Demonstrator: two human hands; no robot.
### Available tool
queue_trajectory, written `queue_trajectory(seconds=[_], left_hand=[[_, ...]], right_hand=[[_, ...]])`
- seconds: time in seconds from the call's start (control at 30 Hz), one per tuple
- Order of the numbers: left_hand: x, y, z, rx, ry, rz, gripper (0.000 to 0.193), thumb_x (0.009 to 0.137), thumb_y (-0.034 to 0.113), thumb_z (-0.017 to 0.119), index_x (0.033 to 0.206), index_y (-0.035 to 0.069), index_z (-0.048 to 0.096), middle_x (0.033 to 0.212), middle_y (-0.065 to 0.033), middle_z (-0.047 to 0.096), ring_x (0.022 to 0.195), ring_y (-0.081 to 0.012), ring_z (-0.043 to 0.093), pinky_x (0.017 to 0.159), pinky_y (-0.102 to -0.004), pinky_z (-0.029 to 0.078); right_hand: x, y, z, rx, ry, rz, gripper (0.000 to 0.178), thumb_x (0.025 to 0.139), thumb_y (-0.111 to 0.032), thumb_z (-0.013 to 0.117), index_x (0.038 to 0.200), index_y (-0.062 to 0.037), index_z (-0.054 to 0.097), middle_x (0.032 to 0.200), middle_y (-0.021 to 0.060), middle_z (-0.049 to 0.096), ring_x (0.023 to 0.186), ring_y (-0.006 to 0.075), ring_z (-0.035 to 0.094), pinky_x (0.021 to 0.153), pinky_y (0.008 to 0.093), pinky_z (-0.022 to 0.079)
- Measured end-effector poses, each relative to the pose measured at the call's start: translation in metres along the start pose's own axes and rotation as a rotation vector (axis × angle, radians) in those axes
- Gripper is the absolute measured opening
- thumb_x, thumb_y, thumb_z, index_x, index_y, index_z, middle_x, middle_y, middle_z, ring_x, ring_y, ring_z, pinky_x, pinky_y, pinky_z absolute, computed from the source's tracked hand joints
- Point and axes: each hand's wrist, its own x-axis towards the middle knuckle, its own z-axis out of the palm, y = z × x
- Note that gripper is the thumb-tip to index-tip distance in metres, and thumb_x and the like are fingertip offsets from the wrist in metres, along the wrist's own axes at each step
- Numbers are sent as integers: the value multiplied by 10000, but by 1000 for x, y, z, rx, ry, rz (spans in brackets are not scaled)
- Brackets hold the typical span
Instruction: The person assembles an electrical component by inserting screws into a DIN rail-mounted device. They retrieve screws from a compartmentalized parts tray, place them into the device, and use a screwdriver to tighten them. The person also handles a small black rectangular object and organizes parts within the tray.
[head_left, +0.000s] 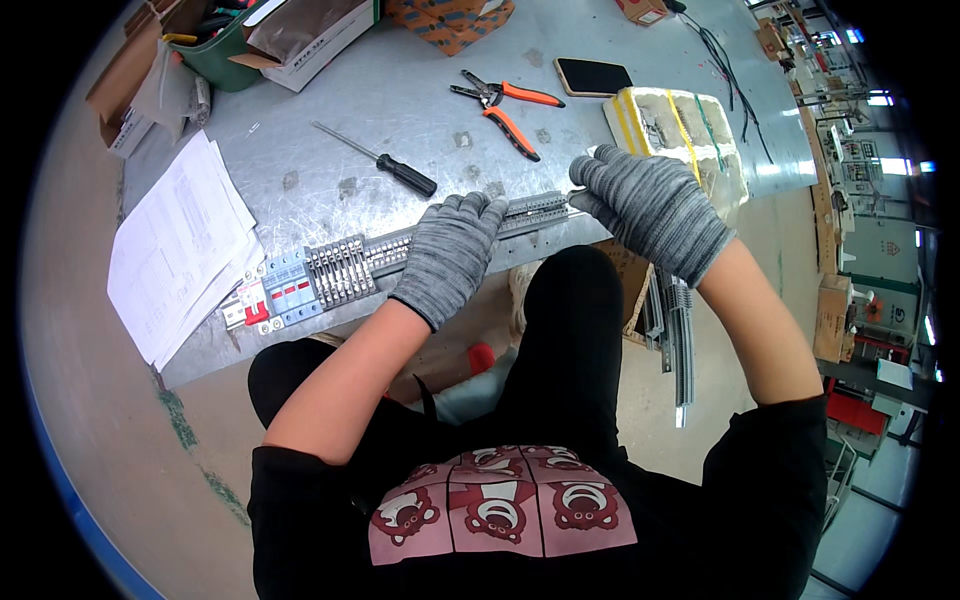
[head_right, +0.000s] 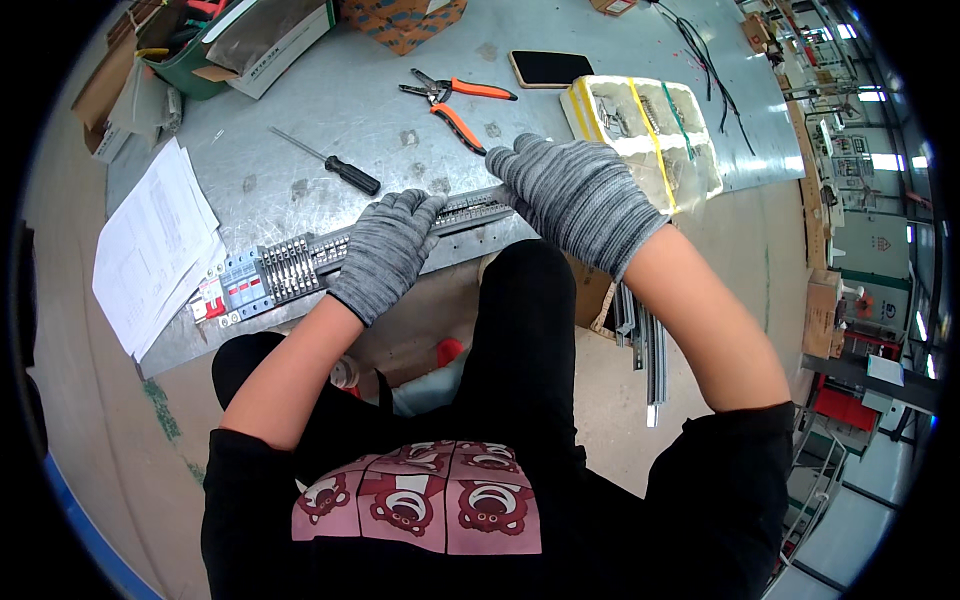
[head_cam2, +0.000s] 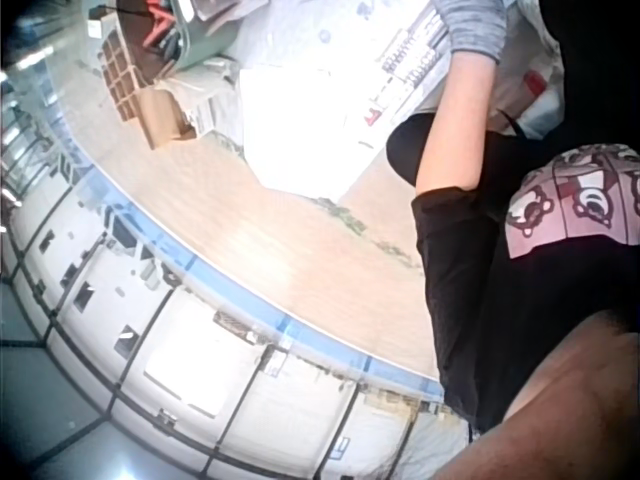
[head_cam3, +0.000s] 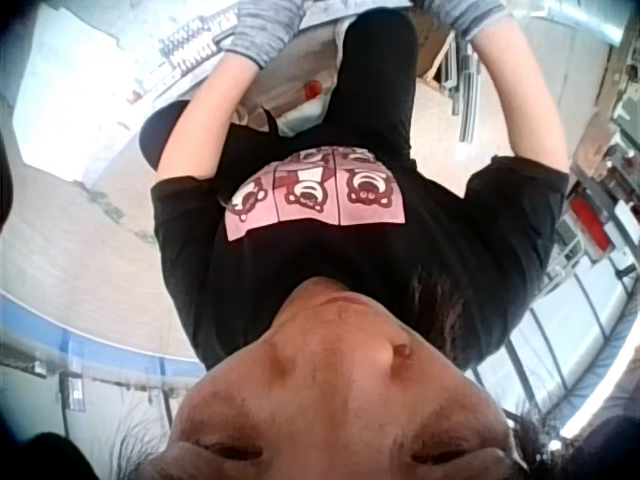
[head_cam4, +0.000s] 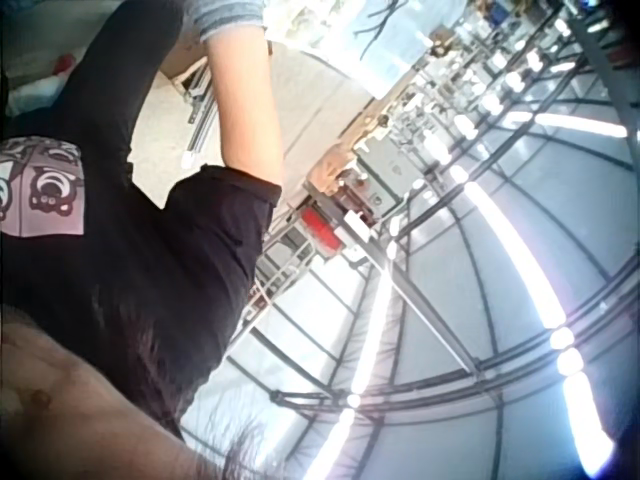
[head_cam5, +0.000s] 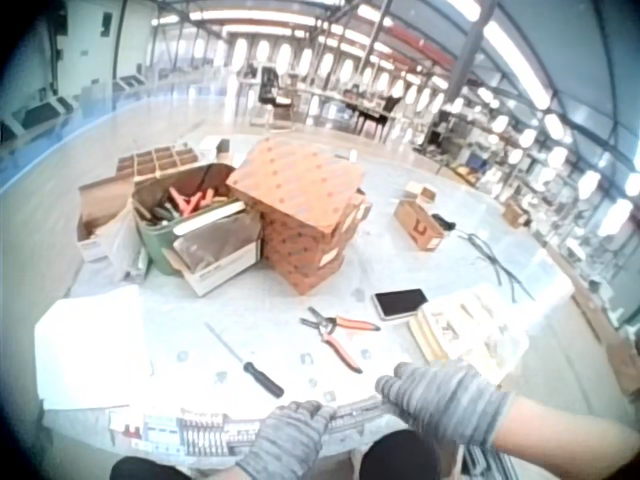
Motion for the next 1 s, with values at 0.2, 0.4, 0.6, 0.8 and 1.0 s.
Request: queue_trajectory(seconds=[0.2, 0.4, 0.6, 0.8, 1.0], left_hand=[[0, 0, -2, 5, -13, -3, 462, 889, 255, 578, 1317, 94, 513, 1220, -135, 565, 1100, -284, 549, 957, -394, 442], [0, 1, -2, 16, -28, -13, 474, 886, 263, 585, 1324, 99, 510, 1228, -131, 564, 1108, -281, 550, 959, -393, 442], [1, 2, -4, 11, -38, -22, 473, 884, 268, 589, 1321, 103, 516, 1228, -126, 567, 1105, -277, 555, 954, -392, 444], [1, 1, -3, 10, -38, -23, 476, 880, 263, 588, 1323, 101, 517, 1235, -117, 569, 1099, -275, 558, 956, -389, 444], [-2, -2, 2, 11, 13, 5, 502, 865, 263, 603, 1334, 109, 512, 1259, -130, 564, 1120, -277, 553, 974, -382, 437]], right_hand=[[-3, 4, 8, -26, 84, -85, 544, 874, -149, 654, 1384, -159, 463, 1085, 140, 618, 917, 299, 656, 797, 375, 542], [-1, 13, 17, 55, 363, -218, 538, 880, -194, 652, 1382, -157, 463, 1032, 128, 629, 907, 281, 649, 748, 378, 559], [3, 8, 13, -28, 20, -44, 561, 842, -73, 667, 1361, -178, 479, 1140, 134, 595, 915, 299, 649, 801, 385, 562], [0, 3, 8, 42, 80, -152, 531, 838, -80, 672, 1336, -120, 491, 1145, 145, 592, 924, 303, 658, 801, 397, 559], [8, 13, 6, 180, 6, -131, 515, 908, -294, 633, 1371, -141, 467, 1271, 156, 548, 1010, 317, 655, 842, 382, 550]])
